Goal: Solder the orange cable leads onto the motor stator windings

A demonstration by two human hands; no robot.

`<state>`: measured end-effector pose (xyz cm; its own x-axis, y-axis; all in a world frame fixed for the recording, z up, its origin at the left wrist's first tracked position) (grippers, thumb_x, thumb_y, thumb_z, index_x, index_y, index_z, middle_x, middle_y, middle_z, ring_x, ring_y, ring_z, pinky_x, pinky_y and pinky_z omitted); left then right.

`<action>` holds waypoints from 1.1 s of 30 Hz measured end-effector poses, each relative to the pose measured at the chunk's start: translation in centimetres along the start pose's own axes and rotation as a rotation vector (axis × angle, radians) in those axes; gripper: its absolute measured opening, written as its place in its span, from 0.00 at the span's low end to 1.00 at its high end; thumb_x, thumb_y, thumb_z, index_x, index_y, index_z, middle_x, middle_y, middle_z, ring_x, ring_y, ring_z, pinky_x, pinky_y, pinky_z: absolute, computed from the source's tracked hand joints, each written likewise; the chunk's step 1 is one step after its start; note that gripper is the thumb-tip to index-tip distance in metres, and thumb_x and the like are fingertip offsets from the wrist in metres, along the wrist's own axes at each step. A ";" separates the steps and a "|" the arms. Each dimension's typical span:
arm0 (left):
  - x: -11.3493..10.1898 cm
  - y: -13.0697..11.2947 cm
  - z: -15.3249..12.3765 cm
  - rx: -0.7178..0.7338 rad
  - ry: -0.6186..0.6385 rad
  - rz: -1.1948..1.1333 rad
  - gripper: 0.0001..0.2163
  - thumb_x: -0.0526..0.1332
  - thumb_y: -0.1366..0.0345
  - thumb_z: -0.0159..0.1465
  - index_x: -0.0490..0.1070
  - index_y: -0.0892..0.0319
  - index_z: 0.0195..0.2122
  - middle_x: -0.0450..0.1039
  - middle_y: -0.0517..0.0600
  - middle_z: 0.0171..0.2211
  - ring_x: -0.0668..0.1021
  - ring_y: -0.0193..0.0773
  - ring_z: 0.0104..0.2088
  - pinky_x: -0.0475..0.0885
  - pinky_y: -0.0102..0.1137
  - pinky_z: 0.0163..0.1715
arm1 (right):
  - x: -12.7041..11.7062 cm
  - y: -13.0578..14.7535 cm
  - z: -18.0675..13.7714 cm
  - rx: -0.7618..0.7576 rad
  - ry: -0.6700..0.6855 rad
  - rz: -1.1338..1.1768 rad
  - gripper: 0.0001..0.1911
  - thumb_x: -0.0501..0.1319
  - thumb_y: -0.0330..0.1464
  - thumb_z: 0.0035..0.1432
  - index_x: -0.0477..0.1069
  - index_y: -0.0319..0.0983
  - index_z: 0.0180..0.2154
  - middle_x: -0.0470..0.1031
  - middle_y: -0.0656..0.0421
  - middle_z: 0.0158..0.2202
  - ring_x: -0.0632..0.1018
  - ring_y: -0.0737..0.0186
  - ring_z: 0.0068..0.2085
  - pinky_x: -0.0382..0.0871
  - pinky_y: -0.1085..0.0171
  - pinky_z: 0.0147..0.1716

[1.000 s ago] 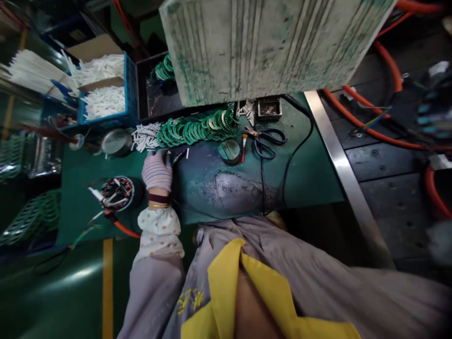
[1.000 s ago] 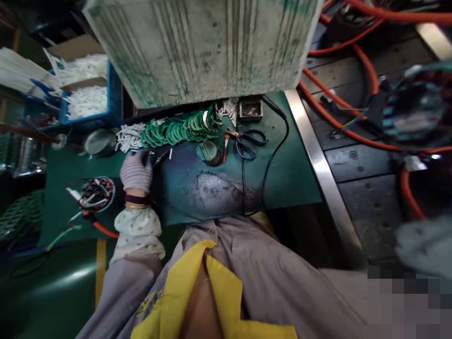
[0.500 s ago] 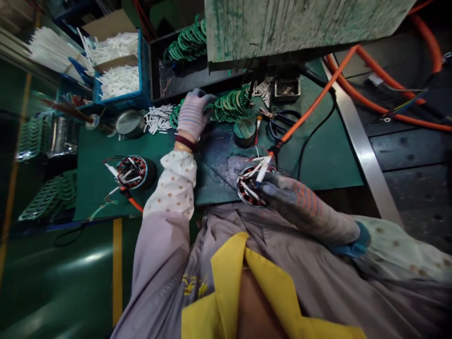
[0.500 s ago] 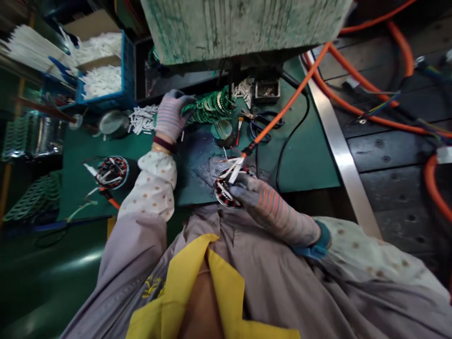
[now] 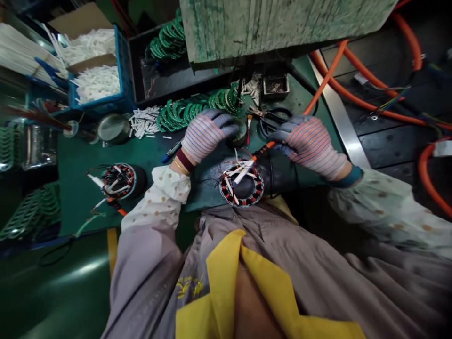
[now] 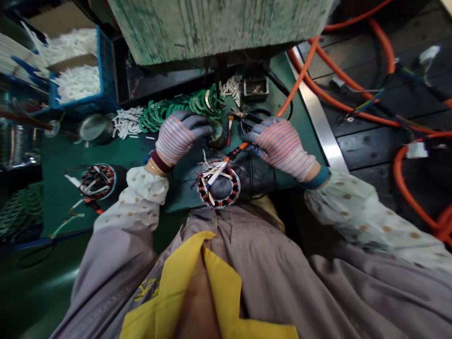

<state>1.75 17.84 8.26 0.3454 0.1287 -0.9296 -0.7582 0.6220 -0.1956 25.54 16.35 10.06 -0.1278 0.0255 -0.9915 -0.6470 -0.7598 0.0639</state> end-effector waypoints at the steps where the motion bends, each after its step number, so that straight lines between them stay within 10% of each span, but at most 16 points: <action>1: -0.2 -0.9 0.2 0.026 0.026 -0.009 0.13 0.65 0.65 0.84 0.88 0.49 0.62 0.87 0.55 0.65 0.85 0.58 0.67 0.82 0.56 0.68 | -0.5 0.8 -1.1 0.027 -0.024 -0.035 0.16 0.65 0.35 0.76 0.92 0.41 0.54 0.92 0.46 0.44 0.87 0.43 0.46 0.71 0.52 0.45; 5: -0.5 -1.9 1.9 0.094 0.128 -0.080 0.13 0.66 0.66 0.82 0.87 0.47 0.61 0.88 0.52 0.65 0.88 0.55 0.65 0.85 0.54 0.66 | -1.8 5.4 -8.9 0.180 -0.154 0.039 0.15 0.64 0.37 0.76 0.92 0.43 0.49 0.84 0.54 0.28 0.78 0.53 0.28 0.57 0.55 0.32; 13: -2.2 -3.6 1.1 0.138 0.262 -0.015 0.18 0.57 0.65 0.89 0.85 0.46 0.70 0.86 0.53 0.69 0.84 0.57 0.71 0.81 0.58 0.72 | 6.1 5.3 -11.1 0.382 -0.355 0.795 0.22 0.64 0.51 0.83 0.91 0.45 0.55 0.95 0.51 0.46 0.95 0.45 0.43 0.90 0.53 0.45; 18: -7.9 -7.2 -4.9 -0.098 0.159 -0.062 0.25 0.61 0.40 0.89 0.90 0.50 0.67 0.86 0.57 0.49 0.87 0.54 0.49 0.83 0.44 0.50 | 3.4 5.7 -10.6 0.379 -0.488 0.595 0.22 0.62 0.50 0.86 0.92 0.46 0.56 0.96 0.53 0.46 0.95 0.47 0.42 0.89 0.56 0.42; 22: -6.2 -10.4 -7.5 -0.184 0.239 -0.273 0.27 0.68 0.36 0.85 0.89 0.49 0.71 0.87 0.55 0.46 0.88 0.52 0.46 0.82 0.40 0.50 | 1.0 6.1 -9.7 0.347 -0.499 0.523 0.21 0.61 0.48 0.87 0.91 0.47 0.59 0.95 0.52 0.46 0.93 0.49 0.42 0.84 0.57 0.41; 28: -5.0 -9.5 -7.4 -0.624 -0.042 -0.711 0.25 0.80 0.35 0.76 0.93 0.53 0.54 0.92 0.53 0.47 0.91 0.52 0.48 0.86 0.42 0.56 | -4.2 8.4 -8.3 0.317 -0.473 0.099 0.29 0.52 0.47 0.91 0.92 0.45 0.55 0.85 0.56 0.31 0.77 0.57 0.27 0.59 0.58 0.30; 33: -4.6 -11.1 -6.1 -0.764 0.057 -1.078 0.28 0.86 0.36 0.70 0.93 0.54 0.56 0.94 0.53 0.49 0.93 0.55 0.50 0.90 0.42 0.53 | -8.5 10.6 -9.5 0.296 -0.438 0.054 0.20 0.62 0.39 0.86 0.90 0.47 0.65 0.82 0.56 0.29 0.72 0.58 0.26 0.51 0.55 0.31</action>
<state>5.15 5.65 12.81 0.9584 -0.1972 -0.2063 -0.2453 -0.1999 -0.9486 26.93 1.91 18.07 -0.4276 0.3084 -0.8497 -0.8073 -0.5533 0.2054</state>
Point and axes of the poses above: each hand's wrist, its own z-axis towards the middle knuckle, its own x-axis out of the palm, y = z × x, the point moved 10 cm from there along z, towards the middle knuckle
